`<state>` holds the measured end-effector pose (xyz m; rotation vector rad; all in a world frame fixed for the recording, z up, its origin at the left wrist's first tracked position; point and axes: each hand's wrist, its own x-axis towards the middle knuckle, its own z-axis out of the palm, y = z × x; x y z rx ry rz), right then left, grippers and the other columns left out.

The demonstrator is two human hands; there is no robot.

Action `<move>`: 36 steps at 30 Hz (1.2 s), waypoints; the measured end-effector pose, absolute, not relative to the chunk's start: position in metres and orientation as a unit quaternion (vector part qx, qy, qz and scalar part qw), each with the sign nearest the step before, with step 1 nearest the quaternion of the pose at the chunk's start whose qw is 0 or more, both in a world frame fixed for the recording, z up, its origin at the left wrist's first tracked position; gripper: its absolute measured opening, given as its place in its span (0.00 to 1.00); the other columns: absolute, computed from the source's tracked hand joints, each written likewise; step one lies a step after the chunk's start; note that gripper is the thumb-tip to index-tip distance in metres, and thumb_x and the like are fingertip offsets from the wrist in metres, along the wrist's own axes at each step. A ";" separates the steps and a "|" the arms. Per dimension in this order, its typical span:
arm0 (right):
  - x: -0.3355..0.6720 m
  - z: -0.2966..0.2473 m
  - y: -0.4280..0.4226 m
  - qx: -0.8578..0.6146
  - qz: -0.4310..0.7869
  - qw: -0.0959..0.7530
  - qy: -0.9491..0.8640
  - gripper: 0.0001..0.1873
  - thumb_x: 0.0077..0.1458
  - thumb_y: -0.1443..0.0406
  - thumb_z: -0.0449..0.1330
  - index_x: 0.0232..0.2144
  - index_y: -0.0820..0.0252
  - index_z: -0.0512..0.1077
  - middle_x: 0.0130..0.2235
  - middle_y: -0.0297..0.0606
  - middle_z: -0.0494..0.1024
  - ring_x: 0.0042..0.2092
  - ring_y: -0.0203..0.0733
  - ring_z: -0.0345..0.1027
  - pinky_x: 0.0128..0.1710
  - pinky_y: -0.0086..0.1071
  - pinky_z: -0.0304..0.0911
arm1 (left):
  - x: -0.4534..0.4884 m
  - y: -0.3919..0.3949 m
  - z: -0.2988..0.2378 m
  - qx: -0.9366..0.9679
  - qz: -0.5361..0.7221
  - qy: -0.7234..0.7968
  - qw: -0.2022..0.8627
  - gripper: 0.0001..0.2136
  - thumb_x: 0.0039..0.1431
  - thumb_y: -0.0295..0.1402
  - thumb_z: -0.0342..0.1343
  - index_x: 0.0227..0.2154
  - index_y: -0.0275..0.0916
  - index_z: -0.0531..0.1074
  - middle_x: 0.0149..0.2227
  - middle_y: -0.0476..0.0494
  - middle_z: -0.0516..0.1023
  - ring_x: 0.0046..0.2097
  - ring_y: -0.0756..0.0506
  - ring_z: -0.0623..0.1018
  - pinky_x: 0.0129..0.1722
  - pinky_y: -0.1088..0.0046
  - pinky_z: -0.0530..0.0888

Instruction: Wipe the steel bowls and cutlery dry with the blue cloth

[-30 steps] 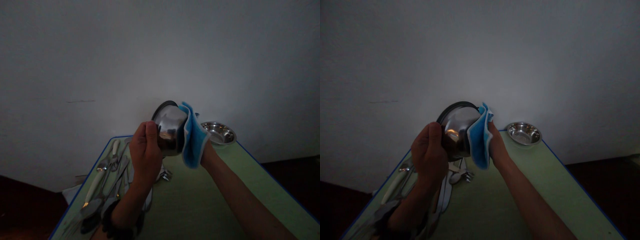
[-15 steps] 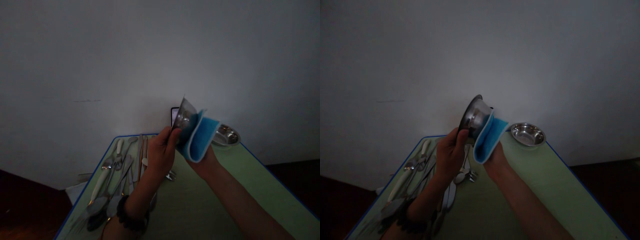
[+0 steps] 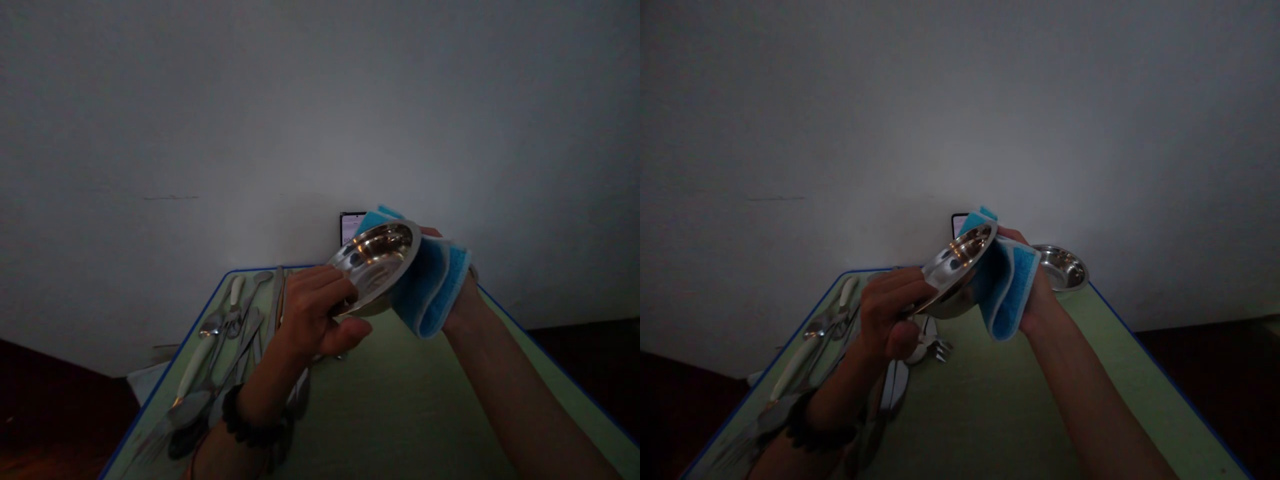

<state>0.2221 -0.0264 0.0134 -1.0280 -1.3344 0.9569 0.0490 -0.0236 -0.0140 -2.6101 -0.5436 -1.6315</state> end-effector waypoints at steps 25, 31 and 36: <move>0.212 -0.016 -0.017 -0.519 0.496 0.497 -0.487 0.15 0.49 0.61 0.56 0.41 0.55 0.72 0.40 0.37 0.78 0.41 0.45 0.72 0.44 0.41 0.64 | 0.038 -0.017 -0.002 -0.787 -0.547 -0.187 0.215 0.18 0.47 0.22 0.53 0.10 0.38 0.52 0.11 0.58 0.52 0.15 0.55 0.52 0.18 0.75 0.52; 0.211 -0.017 -0.021 -0.496 0.586 0.454 -0.452 0.36 0.41 0.72 0.58 0.54 0.51 0.60 0.28 0.32 0.76 0.22 0.36 0.67 0.20 0.31 0.64 | 0.041 -0.020 -0.001 -0.762 -0.586 -0.176 0.214 0.14 0.46 0.24 0.52 0.13 0.39 0.54 0.13 0.56 0.59 0.18 0.53 0.59 0.24 0.71 0.60; 0.207 -0.018 -0.022 -0.462 0.563 0.517 -0.450 0.38 0.40 0.73 0.55 0.55 0.48 0.57 0.36 0.36 0.75 0.23 0.35 0.67 0.16 0.29 0.64 | 0.050 -0.020 -0.005 -0.683 -0.667 -0.293 0.062 0.07 0.48 0.32 0.52 0.32 0.40 0.67 0.39 0.41 0.68 0.44 0.42 0.69 0.43 0.62 0.66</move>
